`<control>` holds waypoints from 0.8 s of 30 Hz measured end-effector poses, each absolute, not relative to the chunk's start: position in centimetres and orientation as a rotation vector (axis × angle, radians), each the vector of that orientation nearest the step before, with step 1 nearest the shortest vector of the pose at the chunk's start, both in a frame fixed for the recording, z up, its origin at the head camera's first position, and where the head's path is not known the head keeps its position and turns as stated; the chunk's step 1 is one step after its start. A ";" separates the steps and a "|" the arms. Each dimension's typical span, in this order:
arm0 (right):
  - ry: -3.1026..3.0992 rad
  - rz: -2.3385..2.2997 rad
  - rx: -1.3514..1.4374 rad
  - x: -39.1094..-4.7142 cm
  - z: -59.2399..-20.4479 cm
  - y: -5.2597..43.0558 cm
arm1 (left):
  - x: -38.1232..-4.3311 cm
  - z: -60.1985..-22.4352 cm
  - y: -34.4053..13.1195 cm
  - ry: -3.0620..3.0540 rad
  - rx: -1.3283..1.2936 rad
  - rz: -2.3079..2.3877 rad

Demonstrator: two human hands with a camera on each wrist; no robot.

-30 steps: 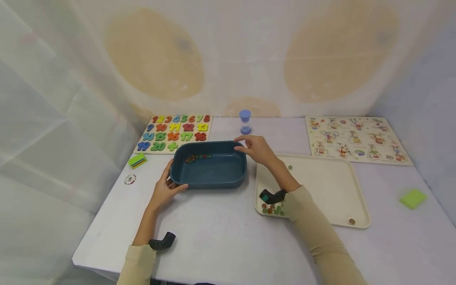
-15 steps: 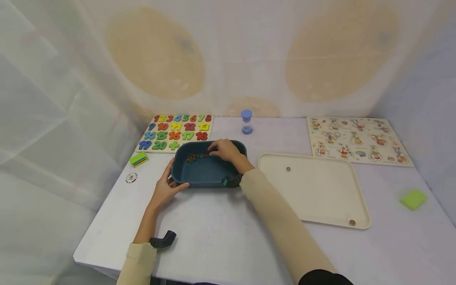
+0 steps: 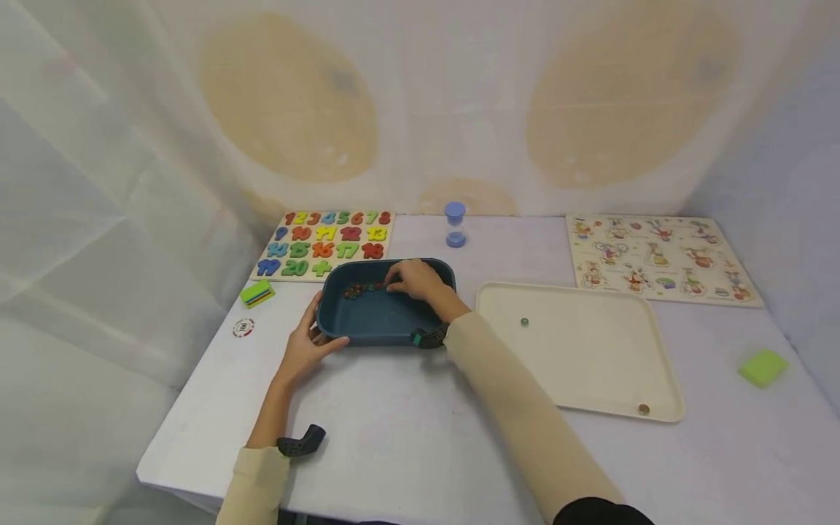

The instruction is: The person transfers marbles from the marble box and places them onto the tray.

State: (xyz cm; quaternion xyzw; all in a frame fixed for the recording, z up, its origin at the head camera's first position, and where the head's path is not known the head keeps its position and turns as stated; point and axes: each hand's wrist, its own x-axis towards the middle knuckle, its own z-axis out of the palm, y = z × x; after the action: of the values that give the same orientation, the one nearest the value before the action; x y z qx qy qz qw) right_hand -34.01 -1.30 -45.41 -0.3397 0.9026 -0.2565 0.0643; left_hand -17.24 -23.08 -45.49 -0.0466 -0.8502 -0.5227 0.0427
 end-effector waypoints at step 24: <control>3.086 -0.992 -0.660 -25.7 -46.4 24.8 | -18.7 -48.9 -24.3 -2.597 -0.090 -1.555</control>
State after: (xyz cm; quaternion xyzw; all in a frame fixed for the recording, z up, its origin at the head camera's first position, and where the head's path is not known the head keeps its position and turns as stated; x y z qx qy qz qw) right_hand -25.74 24.83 -46.36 -0.1987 0.9296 -0.2990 -0.0831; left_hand -18.74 -24.33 -48.86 -0.0295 -0.8562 -0.5127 0.0566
